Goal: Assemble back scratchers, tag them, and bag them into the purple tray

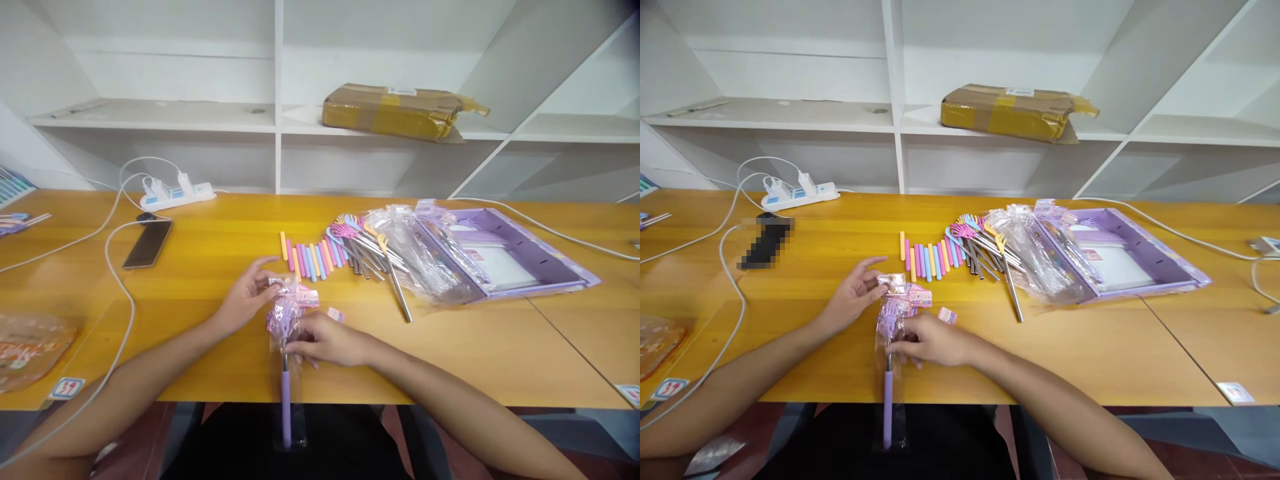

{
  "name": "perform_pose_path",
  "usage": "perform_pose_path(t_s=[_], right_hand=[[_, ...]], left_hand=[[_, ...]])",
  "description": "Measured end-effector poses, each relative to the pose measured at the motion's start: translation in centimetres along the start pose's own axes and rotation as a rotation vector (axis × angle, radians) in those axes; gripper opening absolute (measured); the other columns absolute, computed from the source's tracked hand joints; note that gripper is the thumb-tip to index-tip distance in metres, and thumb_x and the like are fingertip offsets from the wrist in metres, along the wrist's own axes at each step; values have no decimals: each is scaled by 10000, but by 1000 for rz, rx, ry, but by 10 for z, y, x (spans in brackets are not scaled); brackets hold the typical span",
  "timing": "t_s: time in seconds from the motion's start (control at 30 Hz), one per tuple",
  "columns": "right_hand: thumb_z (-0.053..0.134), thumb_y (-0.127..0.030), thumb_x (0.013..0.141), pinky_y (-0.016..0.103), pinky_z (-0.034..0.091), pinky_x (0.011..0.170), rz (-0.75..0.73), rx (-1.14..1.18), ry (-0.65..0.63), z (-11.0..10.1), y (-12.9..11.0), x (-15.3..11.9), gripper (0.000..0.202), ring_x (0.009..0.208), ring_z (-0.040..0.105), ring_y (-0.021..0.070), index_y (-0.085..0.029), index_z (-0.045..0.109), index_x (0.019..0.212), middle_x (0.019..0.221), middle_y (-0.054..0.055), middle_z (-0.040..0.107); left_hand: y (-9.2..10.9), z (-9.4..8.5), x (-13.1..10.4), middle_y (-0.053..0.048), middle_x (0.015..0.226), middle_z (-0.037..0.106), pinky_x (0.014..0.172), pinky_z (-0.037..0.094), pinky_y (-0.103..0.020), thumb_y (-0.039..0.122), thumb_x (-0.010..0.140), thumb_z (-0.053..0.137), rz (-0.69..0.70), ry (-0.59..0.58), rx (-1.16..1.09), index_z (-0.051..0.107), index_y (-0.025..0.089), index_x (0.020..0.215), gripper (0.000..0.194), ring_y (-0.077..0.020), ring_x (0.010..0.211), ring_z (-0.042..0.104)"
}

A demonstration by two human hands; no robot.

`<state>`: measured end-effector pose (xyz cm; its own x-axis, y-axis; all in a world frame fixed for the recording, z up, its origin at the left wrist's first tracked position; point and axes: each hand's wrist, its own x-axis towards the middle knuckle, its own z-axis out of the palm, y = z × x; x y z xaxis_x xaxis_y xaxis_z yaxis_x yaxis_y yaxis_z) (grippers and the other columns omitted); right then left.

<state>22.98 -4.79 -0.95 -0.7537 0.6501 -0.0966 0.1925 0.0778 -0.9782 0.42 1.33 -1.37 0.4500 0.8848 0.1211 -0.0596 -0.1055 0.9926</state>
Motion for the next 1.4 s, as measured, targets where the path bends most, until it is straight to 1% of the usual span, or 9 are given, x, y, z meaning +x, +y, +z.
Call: perform_pose_path(t_s=[0.07, 0.23, 0.37, 0.5, 0.7, 0.97, 1.13, 1.27, 1.4], right_hand=[[543, -498, 1048, 215, 457, 528, -30, -109, 63, -8, -2, -2, 374, 520, 563, 78, -174, 625, 881, 725, -25, 644], [525, -392, 1067, 282, 467, 694, -123, -681, 473, -47, 6, -8, 262, 743, 615, 147, -196, 669, 972, 872, 30, 660], [739, -440, 939, 299, 467, 706, -63, -925, 452, -61, 23, -8, 301, 808, 620, 172, -209, 677, 1122, 1044, 60, 638], [820, -391, 875, 293, 466, 688, 9, -914, 410, -57, 27, -5, 322, 770, 607, 155, -202, 657, 1078, 1054, 43, 613], [795, -399, 900, 316, 502, 764, -40, -832, 471, -54, 27, -4, 332, 851, 624, 174, -212, 625, 1115, 1131, 64, 601], [746, -309, 938, 262, 415, 629, -46, -637, 484, -60, 27, -2, 194, 691, 552, 132, -200, 590, 899, 851, -4, 611], [649, -283, 1005, 275, 494, 648, -366, -441, 600, -52, 12, -5, 110, 723, 598, 132, -211, 597, 941, 863, 9, 641], [624, -199, 1003, 357, 607, 834, -605, -635, 489, -34, 9, -1, 81, 959, 702, 187, -230, 643, 1076, 1010, 66, 714], [595, -136, 999, 388, 614, 959, -656, -797, 658, -29, 14, 6, 194, 1114, 712, 204, -225, 635, 1166, 1147, 105, 732]], left_hand=[[-1, -2, 1, -44, 1054, 736, 929, 551, -326, 349, 941, 725, 22, 62, 28, 597, 226, 1255, 361, -179, 983, 699], [-1, -6, 2, -43, 955, 726, 855, 557, -313, 375, 918, 733, -2, 115, 147, 694, 180, 968, 206, -181, 920, 687], [1, -4, 2, -56, 955, 747, 848, 577, -348, 399, 873, 776, -63, 105, 123, 712, 174, 983, 259, -197, 906, 709], [-1, -2, 1, -76, 1066, 757, 951, 571, -391, 336, 778, 874, -94, 12, 66, 699, 170, 1072, 380, -218, 1006, 724], [-2, -4, 1, -53, 917, 755, 815, 585, -335, 482, 951, 683, -81, 56, 97, 691, 169, 1036, 324, -190, 865, 723], [-4, -4, 1, 6, 802, 722, 753, 555, -325, 525, 984, 632, -40, 121, 19, 462, 233, 1062, 347, -184, 782, 712], [-5, 0, 1, -32, 963, 666, 755, 499, -280, 459, 993, 640, 57, 119, 178, 580, 197, 964, 271, -149, 815, 625], [-5, 6, -1, -51, 1014, 671, 802, 502, -297, 449, 1014, 608, 75, 76, 200, 605, 193, 1015, 255, -168, 873, 629], [-9, 10, -2, -69, 1113, 711, 908, 524, -333, 404, 982, 675, 31, 2, 92, 579, 224, 1254, 340, -207, 1025, 677]])
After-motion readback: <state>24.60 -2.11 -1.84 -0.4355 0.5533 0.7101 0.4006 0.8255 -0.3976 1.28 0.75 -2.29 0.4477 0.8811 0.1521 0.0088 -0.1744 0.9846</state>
